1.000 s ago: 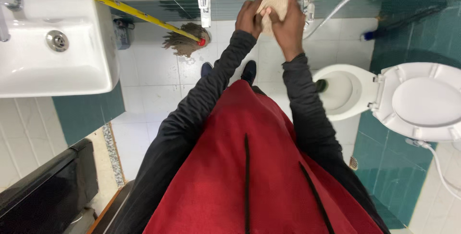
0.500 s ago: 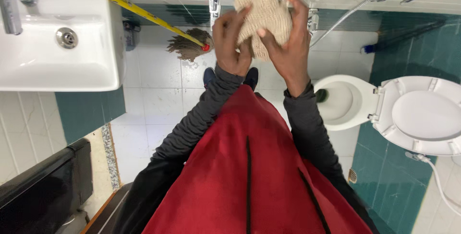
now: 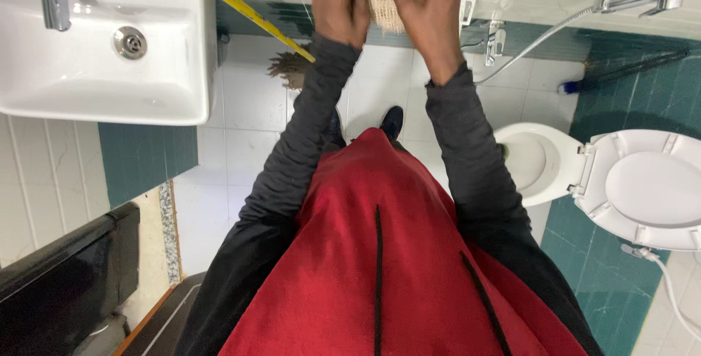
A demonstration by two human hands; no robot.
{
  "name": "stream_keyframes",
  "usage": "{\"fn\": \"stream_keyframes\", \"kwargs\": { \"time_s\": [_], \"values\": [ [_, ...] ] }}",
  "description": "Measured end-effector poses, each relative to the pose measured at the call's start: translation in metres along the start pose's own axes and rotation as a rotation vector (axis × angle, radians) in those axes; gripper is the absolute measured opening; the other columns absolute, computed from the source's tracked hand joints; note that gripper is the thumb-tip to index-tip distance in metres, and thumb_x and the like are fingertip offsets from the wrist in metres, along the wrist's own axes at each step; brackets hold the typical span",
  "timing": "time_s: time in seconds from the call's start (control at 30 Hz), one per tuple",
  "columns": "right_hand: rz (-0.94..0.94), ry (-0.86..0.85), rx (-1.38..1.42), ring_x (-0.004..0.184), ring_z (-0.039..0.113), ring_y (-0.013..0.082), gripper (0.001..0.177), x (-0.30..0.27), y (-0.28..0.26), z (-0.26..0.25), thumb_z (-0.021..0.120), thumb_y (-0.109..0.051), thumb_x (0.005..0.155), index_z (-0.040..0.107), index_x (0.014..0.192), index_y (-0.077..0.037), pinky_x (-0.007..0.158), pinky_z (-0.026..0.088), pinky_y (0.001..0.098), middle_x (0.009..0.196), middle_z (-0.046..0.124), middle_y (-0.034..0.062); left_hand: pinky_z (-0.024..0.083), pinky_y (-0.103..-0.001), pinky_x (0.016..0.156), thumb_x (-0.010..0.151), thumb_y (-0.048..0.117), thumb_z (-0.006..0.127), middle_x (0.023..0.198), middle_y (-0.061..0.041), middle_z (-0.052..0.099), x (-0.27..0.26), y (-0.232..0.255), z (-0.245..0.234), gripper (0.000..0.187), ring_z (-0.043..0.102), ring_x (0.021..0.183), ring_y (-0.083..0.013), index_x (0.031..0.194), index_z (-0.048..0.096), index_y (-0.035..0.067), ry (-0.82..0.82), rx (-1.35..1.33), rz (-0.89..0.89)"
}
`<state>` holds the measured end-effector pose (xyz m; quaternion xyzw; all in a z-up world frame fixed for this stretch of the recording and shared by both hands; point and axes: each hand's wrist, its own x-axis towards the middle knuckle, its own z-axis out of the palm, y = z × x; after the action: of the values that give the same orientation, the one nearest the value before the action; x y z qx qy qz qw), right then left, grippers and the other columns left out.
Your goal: The person wipes a bathroom sink faucet and multiple wall-mounted water fixtures using a cloth, moving their hands around the base and handles of each fixture.
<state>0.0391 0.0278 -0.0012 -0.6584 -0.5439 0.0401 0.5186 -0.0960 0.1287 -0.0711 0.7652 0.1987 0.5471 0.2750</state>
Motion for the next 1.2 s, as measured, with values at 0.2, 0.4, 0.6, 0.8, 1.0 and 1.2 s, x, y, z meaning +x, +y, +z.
{"fn": "stream_keyframes", "kwargs": {
  "time_s": [0.2,0.4,0.6,0.8,1.0,1.2],
  "values": [
    [0.363,-0.192,-0.057,0.121,0.069,0.0315,0.051,-0.085,0.003,0.025,0.079,-0.02,0.095,0.058,0.139,-0.006,0.101,0.054,0.0393,0.129,0.07,0.0188,0.049,-0.041,0.11,0.096,0.0,0.058,0.133,-0.015,0.058,-0.08,-0.002,-0.014,0.042,0.059,0.123,-0.0339,0.137,0.061,0.006,-0.293,-0.07,-0.331],
    [0.277,-0.055,-0.084,0.141,0.056,0.0353,0.058,-0.092,0.012,0.05,0.077,-0.017,0.103,0.047,0.152,-0.007,0.116,0.05,0.0428,0.15,0.058,0.0206,0.047,-0.041,0.109,0.099,0.006,0.052,0.13,-0.017,0.055,-0.089,-0.024,-0.012,0.05,0.053,0.12,-0.0293,0.149,0.051,0.007,-0.152,-0.138,-0.335],
    [0.319,-0.183,-0.166,0.128,0.062,0.0371,0.053,-0.033,0.074,0.081,0.079,-0.028,0.107,0.052,0.146,-0.005,0.107,0.053,0.0453,0.135,0.062,0.02,0.048,-0.04,0.103,0.106,0.007,0.052,0.12,-0.013,0.057,-0.058,-0.109,0.047,0.043,0.058,0.111,-0.0301,0.148,0.054,0.015,-0.124,-0.045,-0.276],
    [0.285,-0.124,0.053,0.128,0.069,0.0341,0.052,-0.054,0.047,0.071,0.08,-0.021,0.103,0.05,0.144,-0.009,0.105,0.055,0.0419,0.137,0.068,0.0176,0.051,-0.038,0.097,0.11,0.01,0.049,0.117,-0.016,0.059,-0.1,-0.1,0.028,0.035,0.059,0.104,-0.0351,0.144,0.057,0.013,-0.215,-0.077,-0.347],
    [0.447,-0.255,0.112,0.131,0.062,0.031,0.066,-0.084,0.016,0.054,0.082,-0.011,0.092,0.045,0.147,-0.009,0.107,0.051,0.039,0.144,0.062,0.0174,0.05,-0.04,0.088,0.103,0.012,0.059,0.109,-0.021,0.06,-0.128,-0.032,-0.003,0.029,0.06,0.099,-0.0376,0.131,0.062,0.005,-0.24,0.01,-0.608],
    [0.369,-0.259,0.155,0.137,0.059,0.0314,0.075,-0.055,0.034,0.034,0.082,-0.013,0.095,0.039,0.156,-0.008,0.115,0.049,0.0409,0.153,0.055,0.019,0.049,-0.04,0.093,0.09,-0.003,0.059,0.111,-0.016,0.054,-0.064,-0.001,0.001,0.046,0.057,0.101,-0.0352,0.134,0.061,0.007,-0.059,0.007,-0.399]
  ]
}}
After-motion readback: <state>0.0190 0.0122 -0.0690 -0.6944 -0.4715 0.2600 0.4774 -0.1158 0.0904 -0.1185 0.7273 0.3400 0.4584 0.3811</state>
